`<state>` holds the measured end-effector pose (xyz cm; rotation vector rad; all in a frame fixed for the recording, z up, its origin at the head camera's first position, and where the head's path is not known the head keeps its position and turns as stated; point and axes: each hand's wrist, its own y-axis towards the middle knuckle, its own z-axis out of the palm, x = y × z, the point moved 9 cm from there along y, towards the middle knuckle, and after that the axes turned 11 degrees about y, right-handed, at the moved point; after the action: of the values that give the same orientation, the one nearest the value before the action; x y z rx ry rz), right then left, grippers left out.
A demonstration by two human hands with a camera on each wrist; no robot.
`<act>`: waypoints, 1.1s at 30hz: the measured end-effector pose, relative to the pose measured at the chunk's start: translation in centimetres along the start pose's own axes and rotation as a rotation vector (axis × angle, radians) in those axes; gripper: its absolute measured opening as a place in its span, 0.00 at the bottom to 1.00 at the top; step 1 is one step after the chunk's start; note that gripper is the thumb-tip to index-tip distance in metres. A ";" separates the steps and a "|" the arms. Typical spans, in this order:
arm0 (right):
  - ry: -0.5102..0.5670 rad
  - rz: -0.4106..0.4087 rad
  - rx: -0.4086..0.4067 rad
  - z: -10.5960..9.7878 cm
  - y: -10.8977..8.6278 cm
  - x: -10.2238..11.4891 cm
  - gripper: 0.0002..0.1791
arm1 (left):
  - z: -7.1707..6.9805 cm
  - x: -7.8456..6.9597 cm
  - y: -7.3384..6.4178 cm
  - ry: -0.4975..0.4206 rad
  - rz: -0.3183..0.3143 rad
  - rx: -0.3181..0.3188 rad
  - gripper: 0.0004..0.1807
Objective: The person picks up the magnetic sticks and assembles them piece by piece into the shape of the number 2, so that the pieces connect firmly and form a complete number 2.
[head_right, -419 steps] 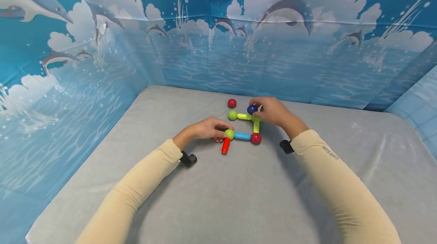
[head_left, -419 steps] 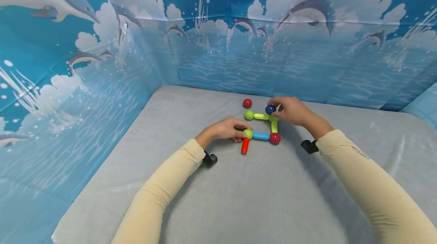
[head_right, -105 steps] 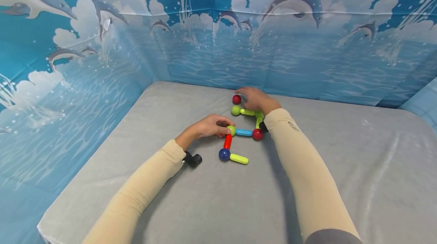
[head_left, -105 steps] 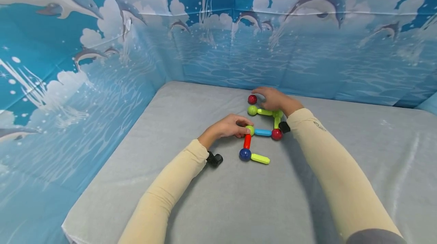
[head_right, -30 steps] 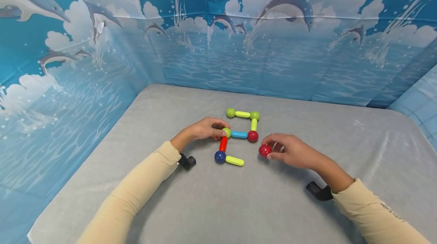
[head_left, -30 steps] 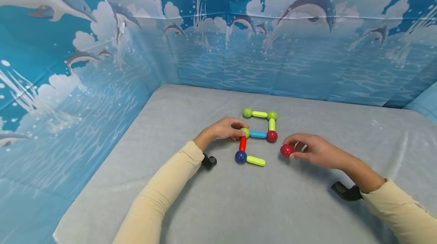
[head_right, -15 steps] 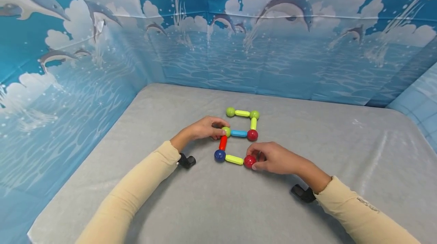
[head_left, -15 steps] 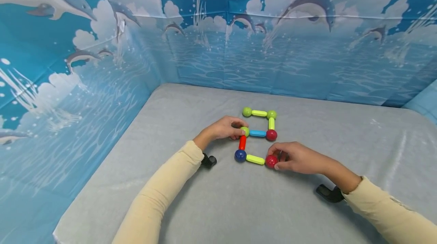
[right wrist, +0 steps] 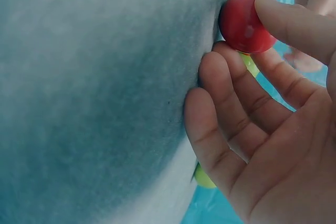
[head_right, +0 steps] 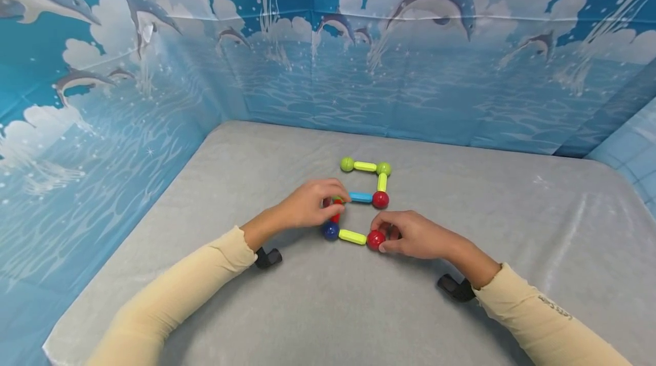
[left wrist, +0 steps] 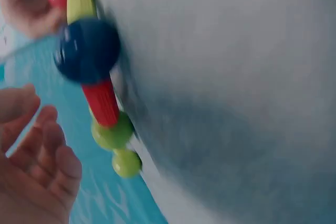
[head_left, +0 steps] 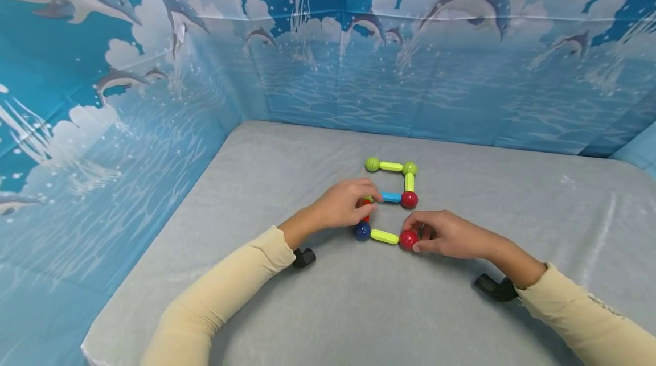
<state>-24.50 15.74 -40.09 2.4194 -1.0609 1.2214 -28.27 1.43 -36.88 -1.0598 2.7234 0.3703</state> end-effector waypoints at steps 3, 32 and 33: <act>-0.003 -0.014 -0.006 0.0 -0.1 0.2 0.16 | 1.1 -1.5 -0.7 0.051 0.074 0.098 0.13; 0.006 -0.018 -0.040 -0.1 -0.8 0.0 0.16 | 4.3 -2.2 -0.6 0.176 0.054 0.267 0.11; 0.004 -0.017 -0.041 -0.2 -0.8 -0.1 0.16 | 4.4 -2.2 -0.6 0.178 0.057 0.265 0.11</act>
<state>-24.06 16.44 -39.94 2.3891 -1.0523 1.1869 -25.89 3.76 -40.50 -0.9856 2.8574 -0.0816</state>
